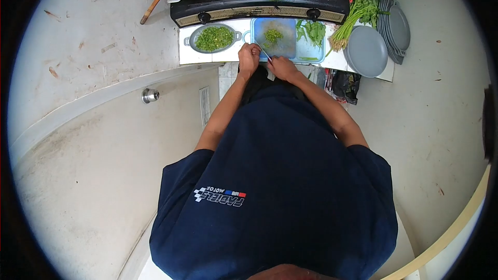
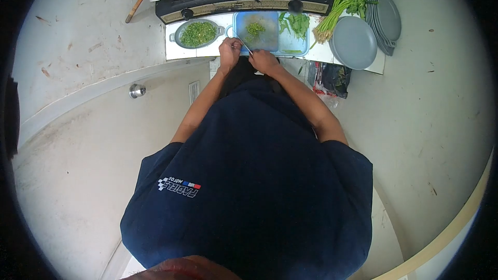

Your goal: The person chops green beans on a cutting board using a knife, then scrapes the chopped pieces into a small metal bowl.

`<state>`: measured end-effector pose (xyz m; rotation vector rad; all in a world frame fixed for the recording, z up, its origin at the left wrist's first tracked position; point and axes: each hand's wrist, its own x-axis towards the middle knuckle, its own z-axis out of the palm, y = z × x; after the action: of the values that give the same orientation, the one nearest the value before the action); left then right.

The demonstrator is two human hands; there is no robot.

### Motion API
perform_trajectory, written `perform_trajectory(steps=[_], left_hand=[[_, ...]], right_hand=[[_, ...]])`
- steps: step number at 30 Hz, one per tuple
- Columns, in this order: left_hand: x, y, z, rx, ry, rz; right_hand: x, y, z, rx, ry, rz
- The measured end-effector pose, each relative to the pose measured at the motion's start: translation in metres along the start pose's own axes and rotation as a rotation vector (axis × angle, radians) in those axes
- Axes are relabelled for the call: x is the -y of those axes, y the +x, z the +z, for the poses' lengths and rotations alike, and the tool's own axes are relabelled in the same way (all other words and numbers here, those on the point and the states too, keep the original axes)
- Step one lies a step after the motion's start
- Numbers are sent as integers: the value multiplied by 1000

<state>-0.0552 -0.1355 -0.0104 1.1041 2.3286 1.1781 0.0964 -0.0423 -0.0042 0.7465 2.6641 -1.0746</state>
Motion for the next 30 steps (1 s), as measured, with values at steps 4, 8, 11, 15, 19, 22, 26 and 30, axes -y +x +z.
perform_trajectory(steps=[4,8,11,15,19,22,26,30], left_hand=[[4,0,1,-15,2,16],[4,-1,3,-30,10,0],[11,-1,5,-18,37,58],[9,-2,6,6,37,44],[9,-3,5,15,37,-3],[5,-2,5,24,3,-28],[13,0,6,28,-6,-27],[1,-1,1,14,-13,-47]], right_hand=[[6,11,-1,-1,-1,30],[3,-2,-1,-19,-83,42],[0,-4,0,0,-55,32],[3,7,-2,-12,-72,17],[1,4,-4,-15,-63,9],[-4,-3,-6,-27,-46,28],[-6,-1,-7,-1,-35,52],[-5,-3,-3,32,-34,26]])
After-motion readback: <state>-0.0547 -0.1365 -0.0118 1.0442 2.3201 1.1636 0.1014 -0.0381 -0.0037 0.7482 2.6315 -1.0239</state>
